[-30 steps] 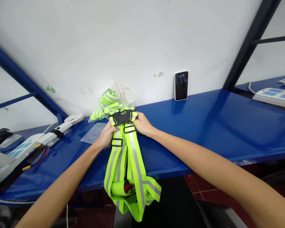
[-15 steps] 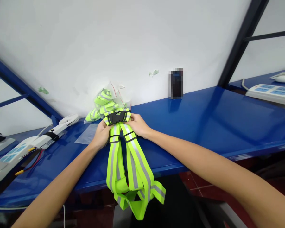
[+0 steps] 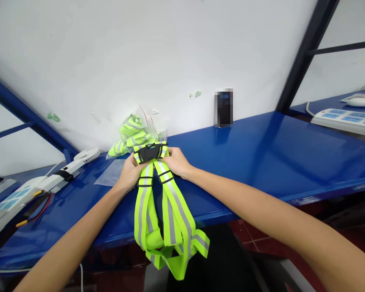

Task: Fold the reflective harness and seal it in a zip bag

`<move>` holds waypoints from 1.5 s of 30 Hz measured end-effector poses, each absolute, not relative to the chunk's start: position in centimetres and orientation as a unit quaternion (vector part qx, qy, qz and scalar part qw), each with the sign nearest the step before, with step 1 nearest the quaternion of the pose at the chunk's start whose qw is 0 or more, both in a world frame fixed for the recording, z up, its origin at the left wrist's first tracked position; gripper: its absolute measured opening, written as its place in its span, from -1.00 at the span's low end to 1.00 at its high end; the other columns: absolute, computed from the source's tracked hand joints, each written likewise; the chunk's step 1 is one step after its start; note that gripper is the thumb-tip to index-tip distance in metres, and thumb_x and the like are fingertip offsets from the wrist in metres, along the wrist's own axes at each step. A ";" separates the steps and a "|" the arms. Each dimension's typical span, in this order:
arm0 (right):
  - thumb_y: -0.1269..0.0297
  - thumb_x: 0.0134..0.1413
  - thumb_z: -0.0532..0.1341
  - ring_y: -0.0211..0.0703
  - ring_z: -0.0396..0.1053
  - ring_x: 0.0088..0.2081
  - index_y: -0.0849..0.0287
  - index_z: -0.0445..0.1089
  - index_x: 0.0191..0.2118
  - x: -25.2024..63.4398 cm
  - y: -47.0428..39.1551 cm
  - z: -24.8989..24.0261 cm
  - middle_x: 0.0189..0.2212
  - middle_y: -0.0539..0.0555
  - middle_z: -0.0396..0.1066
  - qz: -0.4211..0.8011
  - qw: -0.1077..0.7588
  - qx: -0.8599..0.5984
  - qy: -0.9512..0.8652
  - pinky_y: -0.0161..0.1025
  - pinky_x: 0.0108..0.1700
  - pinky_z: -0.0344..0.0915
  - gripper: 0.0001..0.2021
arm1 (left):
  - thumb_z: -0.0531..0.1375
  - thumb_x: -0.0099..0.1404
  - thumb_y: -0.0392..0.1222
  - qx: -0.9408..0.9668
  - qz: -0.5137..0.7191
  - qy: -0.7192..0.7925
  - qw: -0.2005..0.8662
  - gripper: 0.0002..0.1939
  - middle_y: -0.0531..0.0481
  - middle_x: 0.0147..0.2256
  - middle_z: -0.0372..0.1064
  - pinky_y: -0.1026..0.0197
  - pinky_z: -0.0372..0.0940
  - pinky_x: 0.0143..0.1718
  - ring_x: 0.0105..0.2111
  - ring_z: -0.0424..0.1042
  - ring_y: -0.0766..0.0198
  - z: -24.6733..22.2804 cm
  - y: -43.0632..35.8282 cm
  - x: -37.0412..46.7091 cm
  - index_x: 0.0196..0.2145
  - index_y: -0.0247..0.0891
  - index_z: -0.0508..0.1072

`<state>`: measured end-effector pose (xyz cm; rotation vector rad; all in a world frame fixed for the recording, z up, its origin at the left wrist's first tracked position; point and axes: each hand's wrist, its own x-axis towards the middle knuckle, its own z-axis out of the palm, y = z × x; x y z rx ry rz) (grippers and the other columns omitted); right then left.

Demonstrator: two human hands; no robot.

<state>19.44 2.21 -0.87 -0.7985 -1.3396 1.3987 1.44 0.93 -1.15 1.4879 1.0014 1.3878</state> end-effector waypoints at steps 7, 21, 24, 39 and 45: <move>0.22 -0.09 0.30 -0.02 0.47 -0.32 0.27 0.53 -0.38 19.2 2.9 -1.9 -0.45 0.05 0.54 0.487 0.502 -0.382 -0.604 -0.23 -0.32 0.35 -0.80 | 0.43 -0.05 -0.16 0.605 0.556 0.410 0.395 -0.54 -0.13 -0.17 0.57 0.05 0.39 -0.06 -0.12 0.52 0.00 -1.0 1.0 1.4 -0.18 -0.34 0.49; 0.43 0.06 0.10 0.12 0.49 -0.11 0.17 0.48 -0.17 19.2 1.6 -1.3 -0.16 0.13 0.56 0.241 0.511 -0.387 -0.729 -0.11 -0.11 0.34 -0.73 | 0.42 -0.06 -0.18 0.625 0.548 0.437 0.344 -0.60 -0.10 -0.24 0.58 0.08 0.40 -0.15 -0.20 0.54 0.04 -1.2 1.2 1.5 -0.25 -0.33 0.49; 0.45 0.07 0.08 0.12 0.46 -0.03 0.15 0.43 -0.04 18.9 1.4 -1.6 -0.09 0.13 0.52 0.240 0.531 -0.379 -0.719 -0.06 -0.03 0.35 -0.65 | 0.43 -0.07 -0.18 0.623 0.555 0.437 0.336 -0.60 -0.09 -0.25 0.57 0.08 0.41 -0.15 -0.20 0.53 0.04 -1.3 1.2 1.6 -0.25 -0.33 0.49; 0.51 0.06 0.03 0.12 0.41 0.03 0.10 0.35 0.03 18.6 1.1 -1.9 -0.06 0.12 0.47 0.258 0.545 -0.375 -0.704 0.02 0.05 0.33 -0.58 | 0.45 -0.11 -0.12 0.620 0.567 0.443 0.313 -0.53 -0.12 -0.24 0.57 0.03 0.43 -0.11 -0.18 0.54 0.02 -0.9 0.9 2.2 -0.23 -0.34 0.49; 0.48 0.09 0.06 0.07 0.39 0.06 0.09 0.37 0.01 18.6 1.1 -1.9 -0.02 0.08 0.47 0.281 0.551 -0.357 -0.700 -0.03 0.09 0.31 -0.62 | 0.44 -0.08 -0.13 0.634 0.551 0.454 0.300 -0.58 -0.11 -0.24 0.58 0.06 0.43 -0.14 -0.19 0.53 0.03 -0.7 0.7 2.1 -0.24 -0.33 0.53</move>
